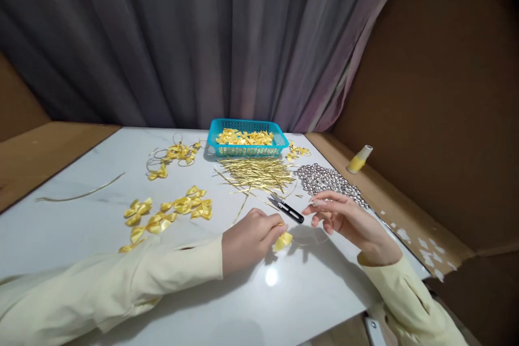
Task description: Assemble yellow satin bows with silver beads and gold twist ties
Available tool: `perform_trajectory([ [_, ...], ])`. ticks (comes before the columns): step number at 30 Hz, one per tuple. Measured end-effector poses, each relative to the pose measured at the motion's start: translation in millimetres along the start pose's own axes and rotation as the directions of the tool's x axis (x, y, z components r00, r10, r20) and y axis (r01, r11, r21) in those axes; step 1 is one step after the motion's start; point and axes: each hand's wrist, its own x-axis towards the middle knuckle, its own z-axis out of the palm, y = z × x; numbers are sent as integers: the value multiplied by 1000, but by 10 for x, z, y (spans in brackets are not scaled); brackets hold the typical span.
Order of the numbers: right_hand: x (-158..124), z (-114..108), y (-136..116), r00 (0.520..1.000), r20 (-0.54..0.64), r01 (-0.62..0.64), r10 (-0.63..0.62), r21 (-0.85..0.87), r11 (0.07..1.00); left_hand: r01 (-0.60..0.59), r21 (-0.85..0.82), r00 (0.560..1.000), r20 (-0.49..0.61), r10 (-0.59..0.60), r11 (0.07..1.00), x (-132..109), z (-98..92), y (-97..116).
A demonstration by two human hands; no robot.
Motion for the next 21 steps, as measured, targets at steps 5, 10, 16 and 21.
perform_trajectory([
  [5, 145, 295, -402, 994, 22, 106, -106, 36, 994, 58, -37, 998, -19, -59, 998, -218, -138, -63],
  [10, 204, 554, -835, 966, 7, 260, -260, -10, 966, 132, -128, 988, -61, -141, 983, -380, -235, -92],
  [16, 229, 666, -1001, 888, -70, 452, -454, -46, 891, 130, -302, 987, -52, -153, 944, -454, -261, -140],
  [21, 126, 671, -1072, 836, -86, 538, -541, -64, 841, 141, -335, 986, -41, -163, 931, -445, -254, -170],
])
